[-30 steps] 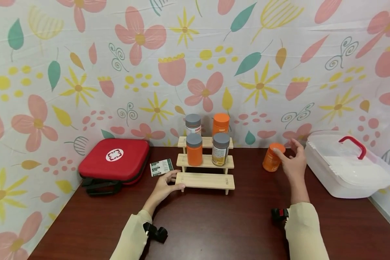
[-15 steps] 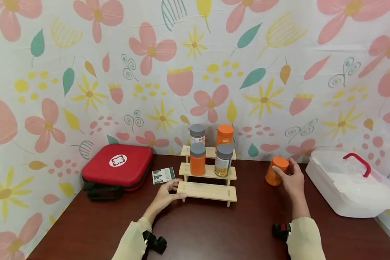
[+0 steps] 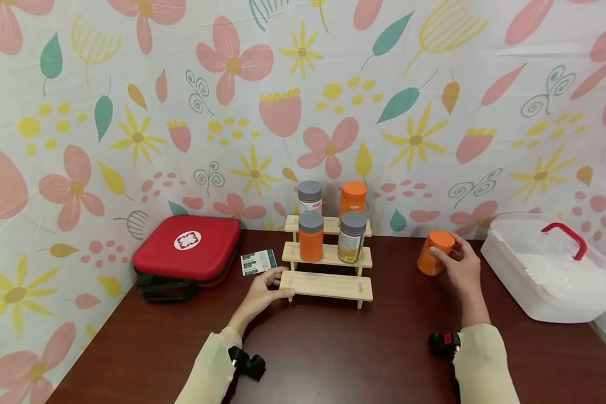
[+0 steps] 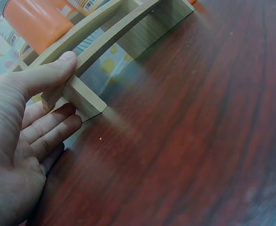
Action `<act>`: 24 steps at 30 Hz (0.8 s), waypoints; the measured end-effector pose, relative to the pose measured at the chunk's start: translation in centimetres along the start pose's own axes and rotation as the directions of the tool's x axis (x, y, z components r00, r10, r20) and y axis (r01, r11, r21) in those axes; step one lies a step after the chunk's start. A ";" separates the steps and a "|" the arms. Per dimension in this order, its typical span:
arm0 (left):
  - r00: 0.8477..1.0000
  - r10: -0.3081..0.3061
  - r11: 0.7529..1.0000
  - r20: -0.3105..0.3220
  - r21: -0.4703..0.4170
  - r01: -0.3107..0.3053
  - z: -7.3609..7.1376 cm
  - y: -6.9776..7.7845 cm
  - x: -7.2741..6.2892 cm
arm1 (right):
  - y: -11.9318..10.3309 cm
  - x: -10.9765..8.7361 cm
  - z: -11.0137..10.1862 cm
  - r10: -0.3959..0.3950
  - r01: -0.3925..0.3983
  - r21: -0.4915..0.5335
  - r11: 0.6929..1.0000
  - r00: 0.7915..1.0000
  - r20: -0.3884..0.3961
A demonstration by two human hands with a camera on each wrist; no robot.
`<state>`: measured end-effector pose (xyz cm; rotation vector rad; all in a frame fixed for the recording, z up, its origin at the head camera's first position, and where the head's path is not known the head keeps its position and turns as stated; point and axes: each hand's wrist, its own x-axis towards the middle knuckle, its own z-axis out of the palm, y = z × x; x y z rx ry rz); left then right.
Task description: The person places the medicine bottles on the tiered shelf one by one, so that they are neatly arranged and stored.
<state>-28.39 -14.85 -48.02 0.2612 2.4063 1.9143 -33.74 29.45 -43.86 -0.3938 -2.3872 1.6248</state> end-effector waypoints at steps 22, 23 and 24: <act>0.998 0.045 0.999 -0.038 0.017 -0.045 0.2 -1.6 0.6 | -0.3 -0.4 -0.2 0.006 -0.006 0.002 1.000 0.999 -0.035; 0.999 0.039 0.999 -0.038 0.015 -0.038 0.2 -1.5 0.6 | -0.4 -0.5 -0.2 0.010 -0.010 0.008 1.000 0.999 -0.039; 0.999 0.034 0.999 -0.037 0.016 -0.033 0.1 -1.5 0.6 | -0.6 -0.5 -0.3 0.017 -0.017 0.014 1.000 0.999 -0.043</act>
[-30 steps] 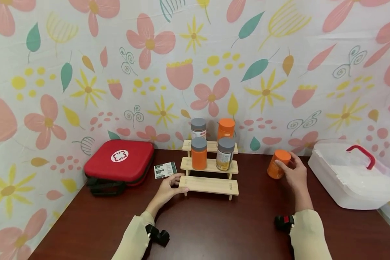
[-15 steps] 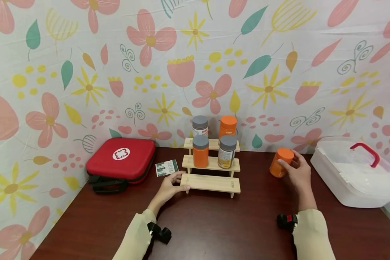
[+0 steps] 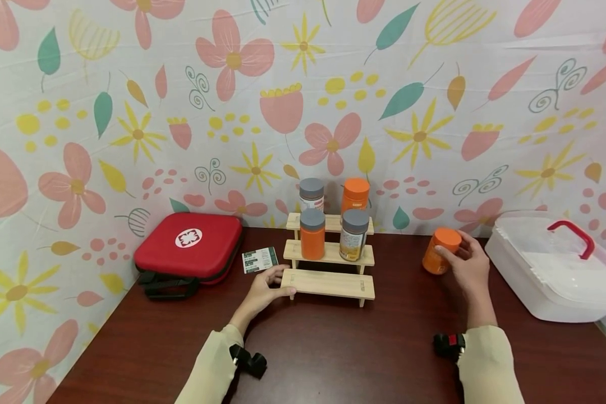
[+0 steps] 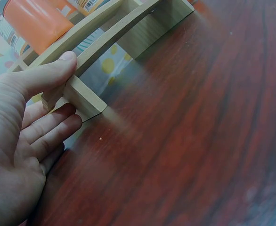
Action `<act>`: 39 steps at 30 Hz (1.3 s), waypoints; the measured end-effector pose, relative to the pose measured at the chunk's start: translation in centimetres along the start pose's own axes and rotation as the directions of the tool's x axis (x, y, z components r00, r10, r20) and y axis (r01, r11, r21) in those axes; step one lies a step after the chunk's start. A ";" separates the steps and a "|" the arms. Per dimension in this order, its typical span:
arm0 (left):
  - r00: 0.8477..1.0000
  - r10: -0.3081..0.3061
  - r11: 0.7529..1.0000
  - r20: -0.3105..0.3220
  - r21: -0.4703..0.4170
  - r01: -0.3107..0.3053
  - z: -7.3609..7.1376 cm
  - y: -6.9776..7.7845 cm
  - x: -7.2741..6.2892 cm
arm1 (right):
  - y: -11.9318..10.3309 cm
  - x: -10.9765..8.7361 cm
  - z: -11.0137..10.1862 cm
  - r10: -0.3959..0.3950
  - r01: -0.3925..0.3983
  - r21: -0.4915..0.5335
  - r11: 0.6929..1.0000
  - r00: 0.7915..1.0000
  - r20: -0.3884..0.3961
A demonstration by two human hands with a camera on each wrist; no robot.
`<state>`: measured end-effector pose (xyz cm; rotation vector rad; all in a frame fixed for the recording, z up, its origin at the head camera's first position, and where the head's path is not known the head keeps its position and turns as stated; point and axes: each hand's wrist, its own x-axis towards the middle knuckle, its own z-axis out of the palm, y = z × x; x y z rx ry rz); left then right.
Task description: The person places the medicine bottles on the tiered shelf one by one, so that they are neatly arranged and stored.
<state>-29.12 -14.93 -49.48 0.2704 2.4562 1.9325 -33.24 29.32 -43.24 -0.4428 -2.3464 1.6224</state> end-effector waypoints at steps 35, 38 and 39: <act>1.000 -0.018 1.000 0.009 -0.008 0.018 -0.1 0.8 -0.3 | -10.0 -7.4 1.2 -0.554 0.494 0.295 0.818 0.814 0.173; 1.000 -0.020 1.000 0.002 -0.008 0.020 0.0 0.4 -0.1 | -10.6 -8.2 2.2 -0.555 0.496 0.272 0.824 0.802 0.219; 1.000 -0.020 1.000 0.001 -0.013 0.020 0.0 0.5 -0.1 | -10.8 -8.4 2.5 -0.553 0.498 0.256 0.829 0.800 0.232</act>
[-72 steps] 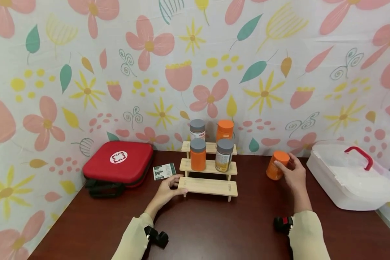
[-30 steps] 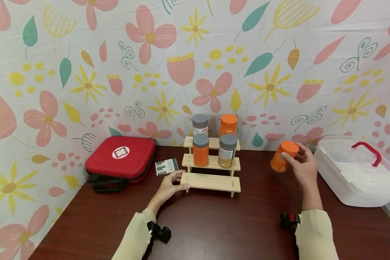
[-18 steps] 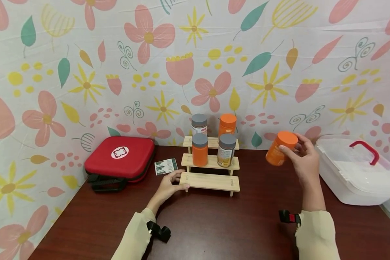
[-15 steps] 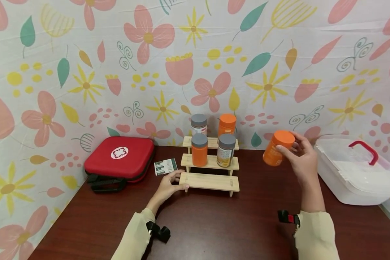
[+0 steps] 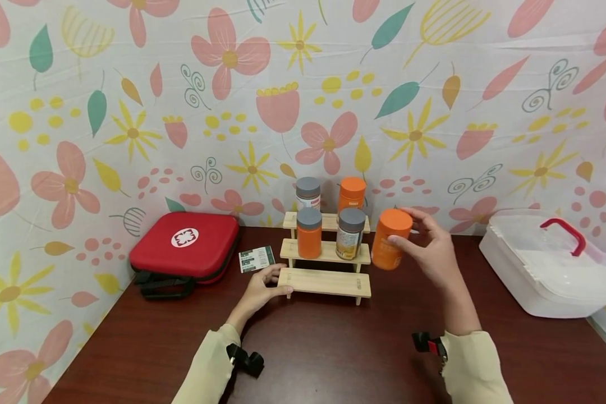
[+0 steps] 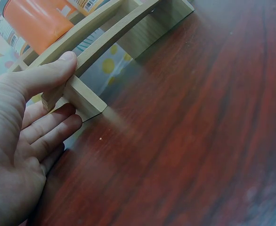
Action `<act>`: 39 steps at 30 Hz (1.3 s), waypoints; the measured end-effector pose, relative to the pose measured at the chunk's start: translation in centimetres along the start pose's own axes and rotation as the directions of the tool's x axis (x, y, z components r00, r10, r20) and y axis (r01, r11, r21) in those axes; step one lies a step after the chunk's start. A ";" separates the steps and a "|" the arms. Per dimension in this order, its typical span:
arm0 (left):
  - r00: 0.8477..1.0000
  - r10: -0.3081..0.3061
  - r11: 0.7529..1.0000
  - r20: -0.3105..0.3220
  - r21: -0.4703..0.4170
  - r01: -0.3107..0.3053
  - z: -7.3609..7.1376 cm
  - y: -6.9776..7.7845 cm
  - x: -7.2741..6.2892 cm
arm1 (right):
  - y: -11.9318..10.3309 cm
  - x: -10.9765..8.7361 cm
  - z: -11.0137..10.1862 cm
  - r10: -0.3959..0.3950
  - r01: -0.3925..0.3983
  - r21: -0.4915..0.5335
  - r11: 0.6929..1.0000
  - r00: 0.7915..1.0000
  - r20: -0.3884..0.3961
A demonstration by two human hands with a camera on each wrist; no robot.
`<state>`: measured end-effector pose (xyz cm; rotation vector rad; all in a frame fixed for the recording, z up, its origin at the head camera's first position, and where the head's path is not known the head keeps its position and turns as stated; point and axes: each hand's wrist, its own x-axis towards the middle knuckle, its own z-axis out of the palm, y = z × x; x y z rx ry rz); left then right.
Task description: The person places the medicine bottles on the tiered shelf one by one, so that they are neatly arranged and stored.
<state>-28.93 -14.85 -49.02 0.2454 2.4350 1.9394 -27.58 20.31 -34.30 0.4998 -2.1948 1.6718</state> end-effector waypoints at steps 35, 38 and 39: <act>0.999 -0.030 1.000 -0.017 0.000 0.030 -0.1 0.5 -0.3 | 1.7 -2.0 13.2 0.134 -0.161 0.095 0.982 0.960 0.247; 0.999 -0.041 0.999 -0.001 -0.004 0.041 0.0 0.6 -0.3 | 2.0 -2.4 13.7 0.121 -0.150 0.104 0.983 0.962 0.244; 0.999 -0.039 0.999 0.006 -0.004 0.039 0.1 0.7 -0.4 | 2.1 -2.5 13.8 0.114 -0.144 0.112 0.983 0.965 0.237</act>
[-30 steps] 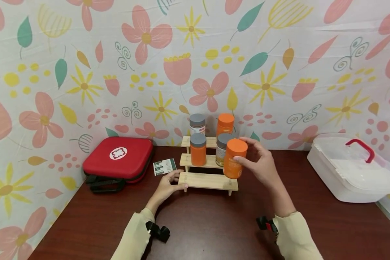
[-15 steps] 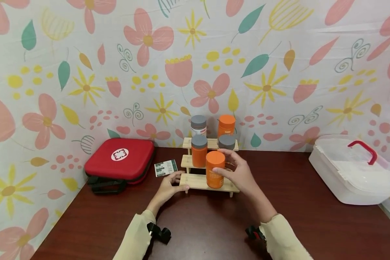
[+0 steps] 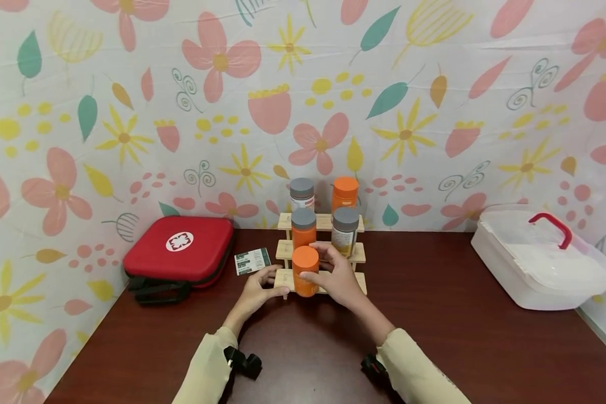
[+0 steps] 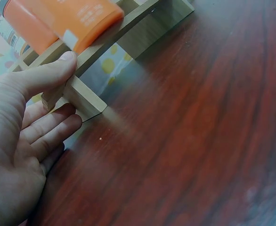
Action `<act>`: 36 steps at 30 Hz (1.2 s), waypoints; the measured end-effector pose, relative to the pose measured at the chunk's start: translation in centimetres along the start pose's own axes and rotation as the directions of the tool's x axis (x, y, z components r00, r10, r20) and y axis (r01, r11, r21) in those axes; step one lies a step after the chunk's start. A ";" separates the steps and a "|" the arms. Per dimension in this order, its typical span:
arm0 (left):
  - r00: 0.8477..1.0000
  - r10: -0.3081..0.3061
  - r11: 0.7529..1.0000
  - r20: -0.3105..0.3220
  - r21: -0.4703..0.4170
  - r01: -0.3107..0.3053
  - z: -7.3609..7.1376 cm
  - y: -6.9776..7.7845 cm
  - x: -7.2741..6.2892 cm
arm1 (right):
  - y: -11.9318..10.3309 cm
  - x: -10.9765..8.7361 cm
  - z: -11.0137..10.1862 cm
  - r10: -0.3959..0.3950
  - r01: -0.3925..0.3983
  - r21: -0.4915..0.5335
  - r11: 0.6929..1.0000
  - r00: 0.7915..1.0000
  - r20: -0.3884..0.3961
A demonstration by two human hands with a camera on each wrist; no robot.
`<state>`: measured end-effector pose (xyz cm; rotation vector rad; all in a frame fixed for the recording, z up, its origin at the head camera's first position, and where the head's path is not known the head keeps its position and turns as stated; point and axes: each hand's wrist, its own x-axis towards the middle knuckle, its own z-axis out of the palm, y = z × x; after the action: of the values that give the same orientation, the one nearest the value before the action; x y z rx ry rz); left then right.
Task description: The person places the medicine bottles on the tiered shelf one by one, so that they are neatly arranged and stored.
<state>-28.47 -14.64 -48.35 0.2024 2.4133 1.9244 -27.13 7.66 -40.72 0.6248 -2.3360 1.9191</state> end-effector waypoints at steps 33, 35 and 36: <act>0.999 0.035 0.999 0.031 0.019 -0.036 1.0 -0.4 0.8 | 1.3 -0.3 0.3 0.029 -0.030 -0.002 1.000 0.993 -0.117; 0.999 0.028 0.999 0.038 0.021 -0.029 0.9 -0.3 0.7 | 1.4 -0.5 -0.1 0.047 -0.048 -0.006 0.999 0.993 -0.107; 0.999 0.022 0.999 0.043 0.026 -0.023 0.8 -0.2 0.6 | 1.4 -0.7 -0.4 0.054 -0.055 -0.015 0.998 0.993 -0.103</act>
<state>-28.98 -13.87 -48.66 0.2696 2.4213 1.8775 -27.00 8.44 -42.13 0.4538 -2.3275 1.9016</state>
